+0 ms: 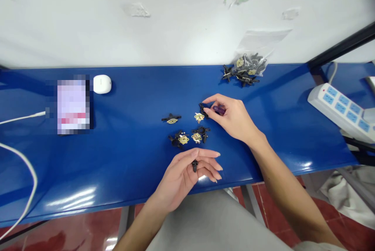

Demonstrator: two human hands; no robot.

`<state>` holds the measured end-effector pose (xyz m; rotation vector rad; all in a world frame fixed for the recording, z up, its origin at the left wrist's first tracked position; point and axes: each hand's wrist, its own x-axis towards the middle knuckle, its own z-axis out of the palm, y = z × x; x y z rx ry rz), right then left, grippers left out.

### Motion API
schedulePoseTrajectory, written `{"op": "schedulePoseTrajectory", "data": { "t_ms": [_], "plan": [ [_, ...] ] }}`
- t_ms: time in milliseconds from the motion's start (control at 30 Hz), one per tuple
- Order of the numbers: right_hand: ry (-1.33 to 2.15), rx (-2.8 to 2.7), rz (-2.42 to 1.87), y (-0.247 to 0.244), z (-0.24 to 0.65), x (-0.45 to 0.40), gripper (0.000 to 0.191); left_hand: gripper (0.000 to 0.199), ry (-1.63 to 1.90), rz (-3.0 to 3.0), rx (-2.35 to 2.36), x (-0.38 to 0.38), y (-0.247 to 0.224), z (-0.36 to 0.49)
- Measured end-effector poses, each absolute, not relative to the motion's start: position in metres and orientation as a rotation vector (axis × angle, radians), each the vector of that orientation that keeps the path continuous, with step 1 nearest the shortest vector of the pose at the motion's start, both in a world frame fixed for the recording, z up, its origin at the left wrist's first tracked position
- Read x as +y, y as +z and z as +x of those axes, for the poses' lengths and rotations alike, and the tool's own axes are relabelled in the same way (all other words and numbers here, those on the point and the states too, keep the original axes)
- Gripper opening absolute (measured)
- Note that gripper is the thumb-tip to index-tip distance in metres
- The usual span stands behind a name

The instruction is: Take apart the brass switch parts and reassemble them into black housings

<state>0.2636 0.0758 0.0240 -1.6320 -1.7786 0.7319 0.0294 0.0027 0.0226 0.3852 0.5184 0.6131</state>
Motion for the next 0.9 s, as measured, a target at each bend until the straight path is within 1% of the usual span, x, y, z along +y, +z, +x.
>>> {"op": "schedulePoseTrajectory", "data": {
  "t_ms": [167,300,500,900],
  "plan": [
    [0.738,-1.779,-1.635,0.025,0.264,0.076,0.021,0.046,0.619,0.389,0.512,0.002,0.022,0.03],
    [0.744,-1.781,-1.635,0.025,0.264,0.075,0.024,0.047,0.628,0.383,0.51,0.002,0.022,0.03],
    [0.742,-1.78,-1.643,0.025,0.263,0.075,0.024,0.046,0.631,0.369,0.516,0.002,0.025,0.03],
    [0.774,-1.77,-1.636,0.024,0.266,0.075,0.023,0.045,0.74,0.351,0.587,0.01,0.037,0.022]
  ]
}}
